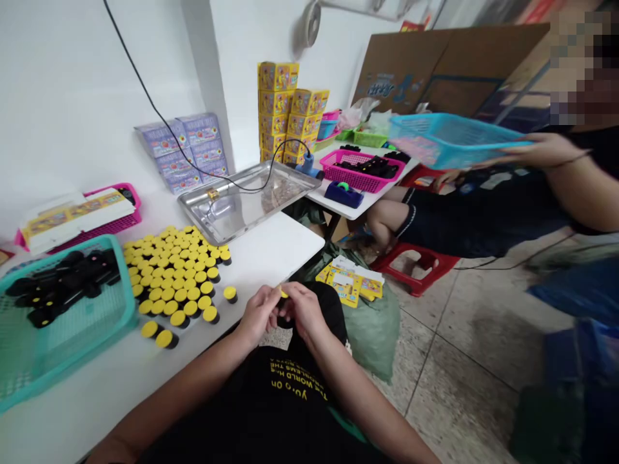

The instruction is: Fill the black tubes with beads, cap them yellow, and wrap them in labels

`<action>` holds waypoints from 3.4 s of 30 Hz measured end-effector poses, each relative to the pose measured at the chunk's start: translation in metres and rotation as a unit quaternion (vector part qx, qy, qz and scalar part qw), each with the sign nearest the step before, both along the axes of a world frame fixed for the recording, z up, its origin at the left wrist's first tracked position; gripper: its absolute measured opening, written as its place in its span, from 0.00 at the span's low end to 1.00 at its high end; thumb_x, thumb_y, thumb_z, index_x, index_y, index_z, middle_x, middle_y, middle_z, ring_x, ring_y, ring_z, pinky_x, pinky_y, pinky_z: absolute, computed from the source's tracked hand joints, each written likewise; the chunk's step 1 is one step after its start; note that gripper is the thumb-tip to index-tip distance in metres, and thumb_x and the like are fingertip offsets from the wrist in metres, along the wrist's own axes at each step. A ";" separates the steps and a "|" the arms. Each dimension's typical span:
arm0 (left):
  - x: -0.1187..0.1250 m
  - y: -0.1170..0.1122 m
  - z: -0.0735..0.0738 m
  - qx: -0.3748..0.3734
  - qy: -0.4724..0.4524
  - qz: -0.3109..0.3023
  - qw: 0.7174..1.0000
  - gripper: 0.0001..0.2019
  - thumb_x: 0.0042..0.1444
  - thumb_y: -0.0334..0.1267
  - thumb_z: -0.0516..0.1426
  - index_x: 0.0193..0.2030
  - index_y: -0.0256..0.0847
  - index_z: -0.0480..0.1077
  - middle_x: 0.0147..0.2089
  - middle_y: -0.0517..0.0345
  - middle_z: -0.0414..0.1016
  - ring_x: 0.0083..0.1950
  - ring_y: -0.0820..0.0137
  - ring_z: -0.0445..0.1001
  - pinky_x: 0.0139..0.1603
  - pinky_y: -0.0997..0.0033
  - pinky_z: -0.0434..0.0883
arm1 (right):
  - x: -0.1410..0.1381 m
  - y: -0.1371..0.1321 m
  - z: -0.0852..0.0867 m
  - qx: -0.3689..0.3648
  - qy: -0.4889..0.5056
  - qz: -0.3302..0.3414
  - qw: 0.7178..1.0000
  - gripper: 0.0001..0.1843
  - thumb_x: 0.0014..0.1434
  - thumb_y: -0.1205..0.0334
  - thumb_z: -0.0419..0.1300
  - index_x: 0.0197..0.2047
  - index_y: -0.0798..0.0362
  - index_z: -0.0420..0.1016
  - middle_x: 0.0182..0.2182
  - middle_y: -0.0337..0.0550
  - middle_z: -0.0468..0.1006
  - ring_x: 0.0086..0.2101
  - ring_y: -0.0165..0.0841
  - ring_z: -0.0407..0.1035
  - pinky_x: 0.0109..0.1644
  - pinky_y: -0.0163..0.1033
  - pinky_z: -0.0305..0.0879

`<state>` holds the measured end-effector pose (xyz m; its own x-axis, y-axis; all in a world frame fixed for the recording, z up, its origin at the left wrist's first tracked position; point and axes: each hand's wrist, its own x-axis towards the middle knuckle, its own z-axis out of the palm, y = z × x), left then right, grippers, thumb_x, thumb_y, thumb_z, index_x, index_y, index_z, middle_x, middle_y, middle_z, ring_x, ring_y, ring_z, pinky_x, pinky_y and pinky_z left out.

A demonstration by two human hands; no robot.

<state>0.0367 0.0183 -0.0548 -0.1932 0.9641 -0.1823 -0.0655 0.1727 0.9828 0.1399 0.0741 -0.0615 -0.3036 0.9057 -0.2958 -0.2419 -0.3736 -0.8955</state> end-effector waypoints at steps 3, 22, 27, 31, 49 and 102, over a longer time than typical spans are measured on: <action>0.001 0.002 -0.002 0.001 0.014 0.023 1.000 0.25 0.57 0.64 0.54 0.32 0.42 0.60 0.19 0.68 0.63 0.15 0.79 0.58 0.14 0.79 0.50 | -0.004 -0.001 -0.002 0.022 -0.007 -0.008 1.000 0.18 0.45 0.47 0.66 0.26 0.55 0.73 0.13 0.34 0.68 0.13 0.26 0.62 0.12 0.28 0.51; -0.002 0.004 -0.010 0.032 0.068 -0.012 0.997 0.16 0.53 0.50 0.62 0.33 0.40 0.64 0.20 0.69 0.64 0.16 0.79 0.58 0.17 0.77 0.54 | 0.006 -0.003 -0.002 0.074 -0.047 0.010 0.996 0.20 0.48 0.45 0.65 0.30 0.55 0.76 0.15 0.36 0.70 0.15 0.28 0.65 0.12 0.29 0.50; -0.004 0.003 -0.014 0.022 0.070 0.015 0.997 0.17 0.51 0.49 0.64 0.32 0.40 0.64 0.20 0.69 0.62 0.16 0.80 0.57 0.17 0.78 0.53 | 0.003 -0.002 -0.006 0.048 -0.045 0.040 0.997 0.21 0.49 0.43 0.66 0.32 0.55 0.75 0.14 0.34 0.70 0.13 0.28 0.64 0.13 0.29 0.52; -0.004 0.000 -0.008 -0.001 -0.012 -0.019 1.000 0.17 0.53 0.52 0.61 0.36 0.40 0.65 0.22 0.67 0.66 0.16 0.79 0.59 0.15 0.78 0.52 | 0.000 -0.001 -0.010 0.056 -0.031 0.021 0.998 0.20 0.49 0.44 0.65 0.29 0.54 0.74 0.15 0.35 0.70 0.15 0.27 0.64 0.15 0.29 0.56; -0.008 0.002 -0.013 -0.013 0.017 -0.059 0.998 0.22 0.53 0.59 0.60 0.35 0.40 0.64 0.23 0.66 0.66 0.16 0.81 0.56 0.13 0.82 0.50 | -0.001 0.000 -0.016 0.092 -0.051 -0.002 0.994 0.20 0.50 0.44 0.63 0.30 0.55 0.75 0.16 0.34 0.70 0.15 0.27 0.64 0.14 0.30 0.51; -0.001 0.000 -0.010 -0.031 -0.013 0.021 0.999 0.29 0.47 0.66 0.61 0.41 0.41 0.68 0.18 0.69 0.59 0.18 0.77 0.58 0.17 0.81 0.49 | -0.011 -0.005 -0.012 0.119 -0.082 -0.024 0.989 0.25 0.52 0.36 0.59 0.29 0.52 0.70 0.22 0.36 0.67 0.20 0.29 0.63 0.19 0.33 0.60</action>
